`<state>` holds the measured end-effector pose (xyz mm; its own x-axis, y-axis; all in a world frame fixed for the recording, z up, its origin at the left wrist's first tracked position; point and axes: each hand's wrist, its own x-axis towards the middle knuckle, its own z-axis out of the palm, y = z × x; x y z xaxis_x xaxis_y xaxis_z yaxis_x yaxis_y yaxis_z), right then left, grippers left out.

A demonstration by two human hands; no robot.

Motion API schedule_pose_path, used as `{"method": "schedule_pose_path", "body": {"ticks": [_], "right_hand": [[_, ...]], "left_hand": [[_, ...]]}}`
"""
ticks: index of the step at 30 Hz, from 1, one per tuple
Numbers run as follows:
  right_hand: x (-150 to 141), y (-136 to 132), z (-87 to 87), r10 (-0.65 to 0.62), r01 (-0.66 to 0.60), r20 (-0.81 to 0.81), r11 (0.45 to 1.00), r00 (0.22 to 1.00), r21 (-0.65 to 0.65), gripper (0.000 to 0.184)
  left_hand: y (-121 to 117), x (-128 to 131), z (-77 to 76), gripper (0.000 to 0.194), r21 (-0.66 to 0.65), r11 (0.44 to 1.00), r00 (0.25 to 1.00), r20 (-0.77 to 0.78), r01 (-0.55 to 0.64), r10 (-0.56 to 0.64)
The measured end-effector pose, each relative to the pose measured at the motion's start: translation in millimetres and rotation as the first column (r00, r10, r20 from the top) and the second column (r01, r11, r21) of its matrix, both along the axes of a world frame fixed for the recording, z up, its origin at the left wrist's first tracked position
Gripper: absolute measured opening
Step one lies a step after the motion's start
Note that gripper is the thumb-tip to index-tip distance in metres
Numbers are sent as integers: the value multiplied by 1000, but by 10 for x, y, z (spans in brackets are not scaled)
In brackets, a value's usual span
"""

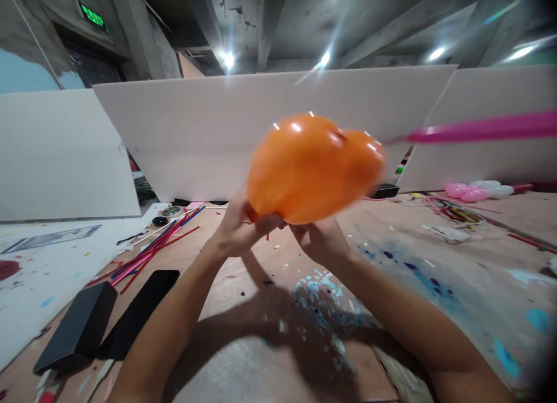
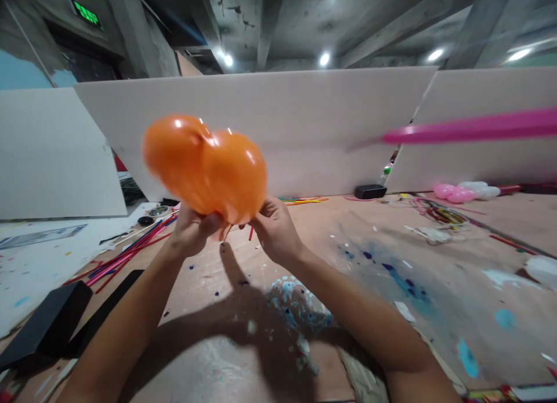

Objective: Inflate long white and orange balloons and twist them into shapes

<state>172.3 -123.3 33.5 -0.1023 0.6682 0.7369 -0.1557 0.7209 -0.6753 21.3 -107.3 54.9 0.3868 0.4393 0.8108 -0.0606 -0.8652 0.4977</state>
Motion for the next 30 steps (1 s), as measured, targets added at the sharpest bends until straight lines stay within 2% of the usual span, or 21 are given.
{"method": "schedule_pose_path", "body": {"ticks": [2,3,5,7,9,11,13,15,17,19,21,23,25,28,30], "right_hand": [[6,-14,16,24,-24,-5,1000,1000,-2,31],[2,-29,16,13,-13,-7,1000,1000,11,29],[-9,-57,2,-54,55,-14,997,998,51,25],[-10,-63,-28,-140,142,-27,987,990,81,22],[11,-37,-68,-248,250,-36,963,968,96,20],[54,9,-110,-354,354,-25,929,935,111,20],[100,51,-154,-438,429,23,888,899,165,19],[125,65,-194,-490,459,62,848,870,267,15],[112,46,-218,-516,474,34,810,856,345,9],[69,10,-212,-495,466,-8,812,869,350,10],[21,-18,-172,-427,416,-25,865,904,281,12],[-9,-21,-116,-308,310,-36,935,951,173,14],[-14,1,-68,-183,188,-68,979,981,75,17],[0,25,-49,-32,32,-78,999,996,9,17],[2,1,-66,-28,30,-44,999,999,41,13]], "left_hand": [[19,7,6,46,-133,981,990,-23,138,-142],[36,18,-5,45,-165,975,989,10,146,-146],[64,46,-39,43,-149,988,993,114,34,-17],[62,75,-71,40,-49,992,978,166,-117,123],[15,104,-85,33,126,961,962,155,-245,225],[-60,133,-79,39,319,897,952,97,-305,289],[-130,157,-68,54,447,843,946,26,-300,323],[-160,168,-63,68,464,830,934,-16,-310,357],[-145,166,-67,66,426,834,926,21,-350,378],[-100,159,-75,53,372,855,931,90,-361,354],[-57,154,-77,37,293,894,939,160,-339,304],[-28,145,-70,28,169,944,945,214,-284,246],[-9,116,-55,28,62,984,963,221,-169,152],[28,16,-26,34,-4,1000,990,136,30,-29],[63,-64,-6,43,-27,995,993,73,99,-96]]}}
